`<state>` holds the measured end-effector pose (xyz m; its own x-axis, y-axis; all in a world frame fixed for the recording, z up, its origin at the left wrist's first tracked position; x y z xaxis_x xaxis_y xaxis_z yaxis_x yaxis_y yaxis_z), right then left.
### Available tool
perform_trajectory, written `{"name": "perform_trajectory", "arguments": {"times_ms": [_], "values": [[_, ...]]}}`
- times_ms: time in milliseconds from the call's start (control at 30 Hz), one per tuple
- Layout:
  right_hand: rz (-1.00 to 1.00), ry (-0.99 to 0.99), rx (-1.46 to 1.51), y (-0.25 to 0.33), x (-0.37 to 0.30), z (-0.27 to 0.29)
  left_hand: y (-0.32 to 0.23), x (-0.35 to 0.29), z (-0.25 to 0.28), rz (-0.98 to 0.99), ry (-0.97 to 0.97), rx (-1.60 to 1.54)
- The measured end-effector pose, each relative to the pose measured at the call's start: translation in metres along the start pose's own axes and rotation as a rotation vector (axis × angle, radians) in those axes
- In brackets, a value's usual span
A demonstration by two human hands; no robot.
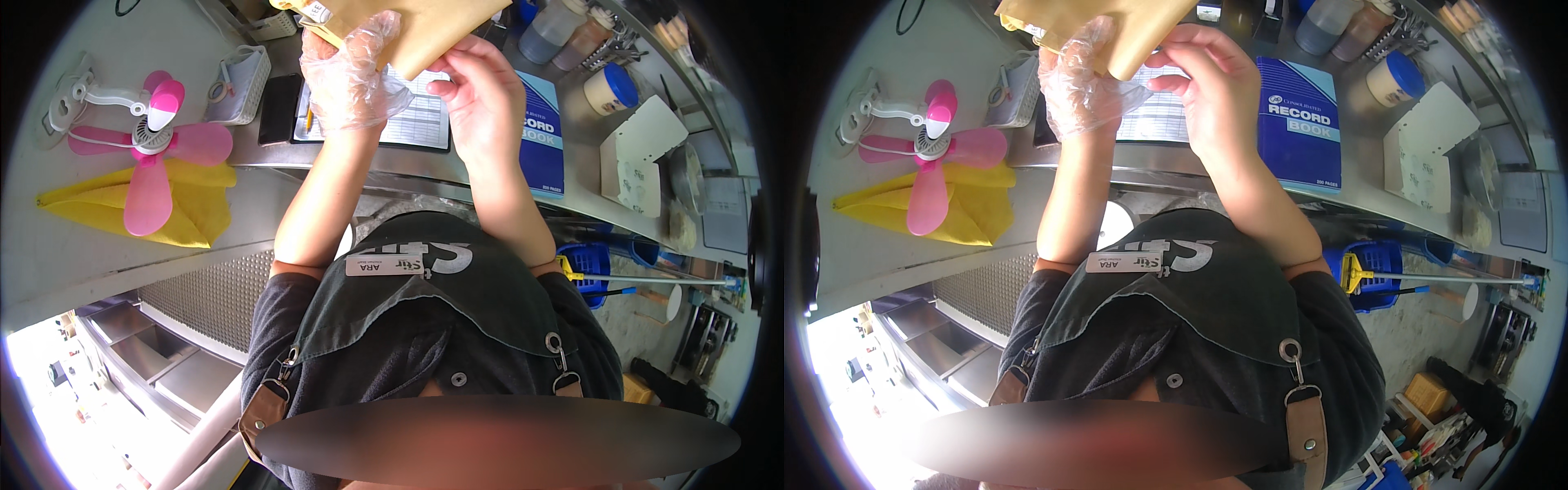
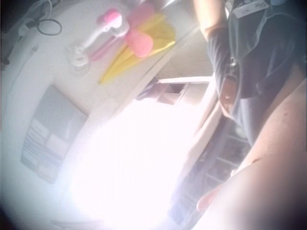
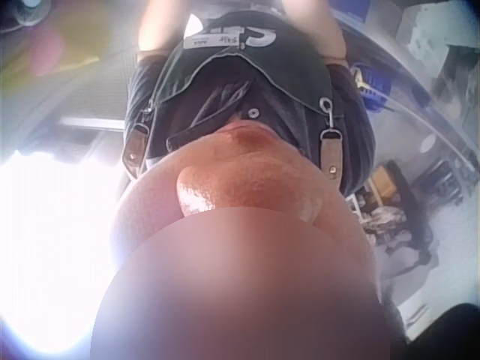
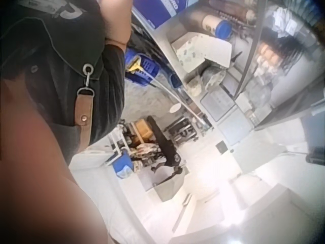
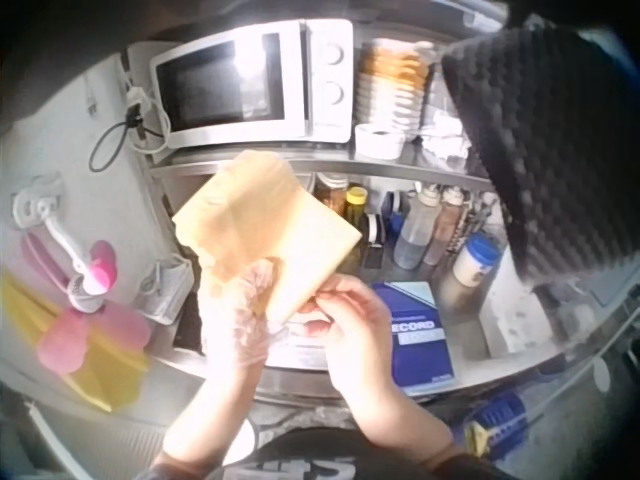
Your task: The person assembles a sandwich by adding chopped vegetables, scrambled eggs, and sauces into a bread roll, then places it in a paper bag and seals it with a sticker. The person uses a spatula and squeeze bottles during the process.
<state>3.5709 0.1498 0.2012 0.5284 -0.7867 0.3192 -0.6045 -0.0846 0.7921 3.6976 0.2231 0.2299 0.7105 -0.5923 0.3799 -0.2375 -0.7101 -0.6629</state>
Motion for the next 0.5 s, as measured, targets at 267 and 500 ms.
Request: {"name": "perform_trajectory", "arguments": {"times_ms": [267, 500], "values": [[0.029, -0.061, -0.31, 0.03, -0.008, -0.012, -0.005, -0.005, -0.009, -0.071, -0.011, 0.067], [-0.015, -0.128, -0.29, 0.032, -0.002, -0.003, -0.001, -0.006, -0.011, -0.052, -0.053, 0.11]]}}
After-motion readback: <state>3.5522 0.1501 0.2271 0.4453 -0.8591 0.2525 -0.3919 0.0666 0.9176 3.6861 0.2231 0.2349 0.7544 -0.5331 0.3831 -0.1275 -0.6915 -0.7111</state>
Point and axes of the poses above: each hand's wrist, its own x-axis towards the middle knuckle, its own z-axis out of the back of the hand, y = z × x, the point moved 7 cm from there along x, towards the middle knuckle, and after that the axes turned 5 degrees about -x, right-handed, at the moved point
